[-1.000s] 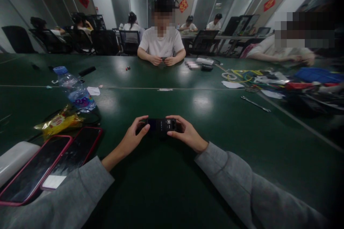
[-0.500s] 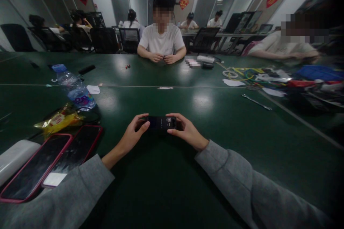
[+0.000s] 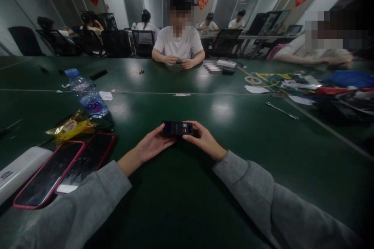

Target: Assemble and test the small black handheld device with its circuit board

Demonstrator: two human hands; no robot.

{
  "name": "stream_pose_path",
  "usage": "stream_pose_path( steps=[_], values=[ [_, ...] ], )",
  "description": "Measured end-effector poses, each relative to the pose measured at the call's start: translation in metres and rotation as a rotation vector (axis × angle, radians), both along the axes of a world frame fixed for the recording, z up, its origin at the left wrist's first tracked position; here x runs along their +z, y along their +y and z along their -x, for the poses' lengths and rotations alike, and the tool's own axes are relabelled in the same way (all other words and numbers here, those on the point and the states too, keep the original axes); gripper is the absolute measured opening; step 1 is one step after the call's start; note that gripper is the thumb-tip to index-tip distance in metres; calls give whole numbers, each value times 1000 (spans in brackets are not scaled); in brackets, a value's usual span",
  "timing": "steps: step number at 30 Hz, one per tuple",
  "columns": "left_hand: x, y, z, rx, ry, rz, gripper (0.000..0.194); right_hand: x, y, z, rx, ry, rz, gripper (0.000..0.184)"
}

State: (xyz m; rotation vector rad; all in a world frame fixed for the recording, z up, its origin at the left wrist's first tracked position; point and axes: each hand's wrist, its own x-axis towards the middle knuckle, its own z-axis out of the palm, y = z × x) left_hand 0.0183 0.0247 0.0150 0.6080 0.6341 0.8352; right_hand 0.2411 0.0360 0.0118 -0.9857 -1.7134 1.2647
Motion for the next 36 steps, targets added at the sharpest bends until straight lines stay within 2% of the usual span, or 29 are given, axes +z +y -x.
stream_pose_path(
  steps=[4, 11, 17, 23, 28, 32, 36],
  values=[
    [2, -1, 0, 5, 2, 27, 54, -1, -1, 0, -35, -50, -58, 48],
    [4, 4, -4, 9, 11, 75, 56, -3, -2, -2, -94, -217, -296, 49],
    [7, 2, -5, -11, 35, 53, 58, -4, 2, -1, -73, -303, -358, 52],
    [0, 7, -1, -49, 4, 56, 61, -5, 5, 0, -77, -291, -383, 50],
    [-2, 8, 2, -66, 9, 44, 53, -3, 2, 0, -92, -237, -370, 49],
    [0, 5, 1, -40, -21, 84, 39, -3, 1, 2, -172, -162, -374, 48],
    [1, 4, 0, -5, -36, 106, 36, -3, 4, -1, -319, -101, -400, 47]
  ],
)
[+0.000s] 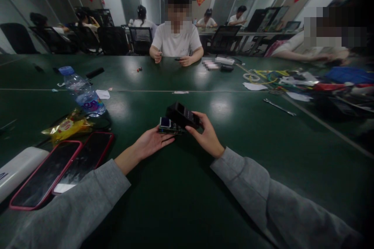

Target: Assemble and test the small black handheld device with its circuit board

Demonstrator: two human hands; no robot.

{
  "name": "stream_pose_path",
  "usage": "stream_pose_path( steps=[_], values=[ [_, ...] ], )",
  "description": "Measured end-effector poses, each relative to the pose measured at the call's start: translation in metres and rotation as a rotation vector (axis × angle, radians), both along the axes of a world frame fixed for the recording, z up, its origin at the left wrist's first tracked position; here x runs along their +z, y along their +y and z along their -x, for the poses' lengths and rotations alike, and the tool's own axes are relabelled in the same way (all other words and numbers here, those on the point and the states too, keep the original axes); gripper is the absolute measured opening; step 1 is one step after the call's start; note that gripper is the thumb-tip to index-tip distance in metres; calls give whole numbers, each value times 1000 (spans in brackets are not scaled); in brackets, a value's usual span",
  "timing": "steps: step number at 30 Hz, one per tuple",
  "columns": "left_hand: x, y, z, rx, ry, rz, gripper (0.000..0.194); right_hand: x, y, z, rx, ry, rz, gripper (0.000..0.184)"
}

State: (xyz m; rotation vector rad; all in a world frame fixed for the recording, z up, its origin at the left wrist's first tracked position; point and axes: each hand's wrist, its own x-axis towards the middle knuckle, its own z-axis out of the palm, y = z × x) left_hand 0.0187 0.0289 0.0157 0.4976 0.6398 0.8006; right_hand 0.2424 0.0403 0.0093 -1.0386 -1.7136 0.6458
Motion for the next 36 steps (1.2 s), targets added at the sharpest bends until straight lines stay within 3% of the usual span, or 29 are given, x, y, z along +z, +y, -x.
stream_pose_path(
  steps=[4, 7, 14, 26, 30, 32, 36],
  values=[
    [0, 0, -1, 23, 10, 15, 36, -4, 15, -16, -219, -27, -58, 49],
    [1, 0, 0, 0, 34, -9, 36, -14, 29, -30, -296, -139, -89, 50],
    [-3, 0, 3, -61, -32, -8, 38, -28, 39, -38, -213, -284, -52, 48],
    [4, -5, 1, -29, -67, 71, 43, -25, 36, -35, -98, -372, -32, 57],
    [3, -4, 2, -29, -104, 81, 44, -22, 34, -33, -116, -361, -39, 59],
    [2, -3, 3, -25, -110, 95, 44, -19, 33, -33, -167, -309, -83, 53],
    [2, -2, 3, -21, -126, 124, 44, -10, 25, -31, -291, -170, -244, 17]
  ],
)
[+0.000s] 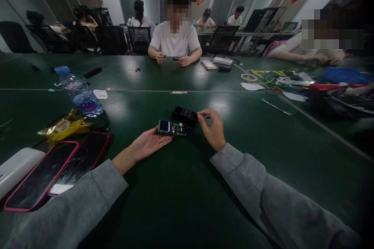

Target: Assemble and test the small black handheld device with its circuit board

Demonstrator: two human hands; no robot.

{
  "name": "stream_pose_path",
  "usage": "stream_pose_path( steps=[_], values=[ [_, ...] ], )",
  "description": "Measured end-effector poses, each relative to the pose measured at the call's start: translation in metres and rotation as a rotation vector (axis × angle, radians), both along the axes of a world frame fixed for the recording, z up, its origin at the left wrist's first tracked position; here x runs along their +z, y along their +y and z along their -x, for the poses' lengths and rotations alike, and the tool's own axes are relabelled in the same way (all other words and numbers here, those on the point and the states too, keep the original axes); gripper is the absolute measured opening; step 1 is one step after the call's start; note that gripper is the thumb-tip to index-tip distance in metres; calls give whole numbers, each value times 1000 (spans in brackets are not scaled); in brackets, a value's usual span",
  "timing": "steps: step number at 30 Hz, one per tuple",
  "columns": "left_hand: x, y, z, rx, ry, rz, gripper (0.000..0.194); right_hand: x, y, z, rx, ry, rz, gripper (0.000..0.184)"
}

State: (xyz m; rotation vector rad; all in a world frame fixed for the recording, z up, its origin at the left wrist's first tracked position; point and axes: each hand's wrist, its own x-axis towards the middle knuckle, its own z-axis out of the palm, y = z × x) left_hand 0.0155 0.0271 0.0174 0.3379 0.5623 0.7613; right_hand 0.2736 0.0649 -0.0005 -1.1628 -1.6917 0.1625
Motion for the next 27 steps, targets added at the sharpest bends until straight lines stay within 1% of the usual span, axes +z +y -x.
stream_pose_path(
  steps=[1, 3, 6, 7, 9, 11, 14, 16, 19, 23, 25, 27],
  values=[
    [0, 0, 0, 2, -10, 4, 44, 3, -4, 1, -9, 7, -41, 13],
    [1, -1, -1, 4, -21, 14, 45, 8, -11, 5, 9, -24, -89, 13],
    [2, -1, -2, 9, -13, 23, 47, 12, -21, 12, 135, -159, -70, 19],
    [2, -1, -2, 12, -11, 21, 48, 13, -23, 14, 184, -209, -54, 25],
    [1, 0, -2, 10, -8, 12, 48, 12, -25, 18, 262, -293, -31, 45],
    [-1, 1, -2, 1, -7, 5, 48, 11, -25, 20, 299, -340, -21, 59],
    [-1, 2, -1, -11, -2, -4, 47, 8, -24, 20, 340, -367, 3, 64],
    [-1, 2, -1, -16, 5, -13, 45, 6, -23, 20, 382, -389, 49, 68],
    [1, 0, -3, -20, 27, -33, 43, 6, -24, 21, 435, -430, 106, 63],
    [4, -2, -6, -2, 126, -79, 45, 7, -25, 21, 464, -419, 108, 52],
    [3, -2, -6, 49, 225, -149, 49, 7, -25, 21, 461, -405, 97, 51],
    [1, -1, -4, 126, 330, -282, 52, 8, -25, 21, 454, -396, 88, 50]
  ],
)
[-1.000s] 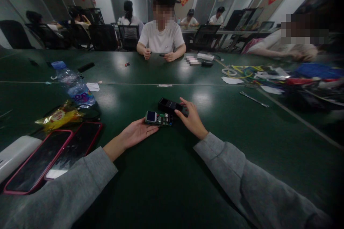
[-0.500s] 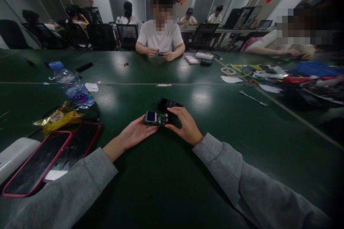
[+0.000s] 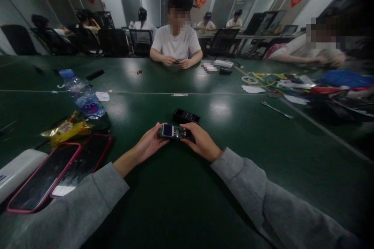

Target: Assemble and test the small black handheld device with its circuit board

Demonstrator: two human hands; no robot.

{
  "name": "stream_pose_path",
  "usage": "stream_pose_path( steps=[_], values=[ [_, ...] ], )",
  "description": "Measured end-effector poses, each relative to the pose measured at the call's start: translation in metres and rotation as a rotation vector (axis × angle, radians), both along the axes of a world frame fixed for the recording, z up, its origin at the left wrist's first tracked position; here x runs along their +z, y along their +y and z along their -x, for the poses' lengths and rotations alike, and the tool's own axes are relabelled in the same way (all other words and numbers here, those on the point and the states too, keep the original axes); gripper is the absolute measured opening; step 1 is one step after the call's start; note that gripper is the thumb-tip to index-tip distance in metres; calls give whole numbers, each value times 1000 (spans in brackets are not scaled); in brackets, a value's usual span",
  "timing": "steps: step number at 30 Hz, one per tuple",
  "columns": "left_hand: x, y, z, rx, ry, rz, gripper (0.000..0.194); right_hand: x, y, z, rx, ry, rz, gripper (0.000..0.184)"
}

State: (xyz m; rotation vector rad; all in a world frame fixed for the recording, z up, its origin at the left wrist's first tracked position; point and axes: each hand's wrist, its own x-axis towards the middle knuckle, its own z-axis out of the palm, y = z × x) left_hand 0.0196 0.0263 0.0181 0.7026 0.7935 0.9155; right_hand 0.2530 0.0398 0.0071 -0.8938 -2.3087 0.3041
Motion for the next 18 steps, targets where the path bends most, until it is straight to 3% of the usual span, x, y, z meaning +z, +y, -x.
stream_pose_path(
  steps=[6, 8, 18],
  values=[
    [-6, -2, 7, 52, 493, -614, 57, 0, 0, 0, 4, -26, 10, 49],
    [-6, -3, 7, 41, 645, -738, 62, 0, -1, 0, 12, -50, 15, 50],
    [-4, -5, 6, 58, 709, -692, 52, 4, -2, 2, -25, -99, 31, 50]
  ],
)
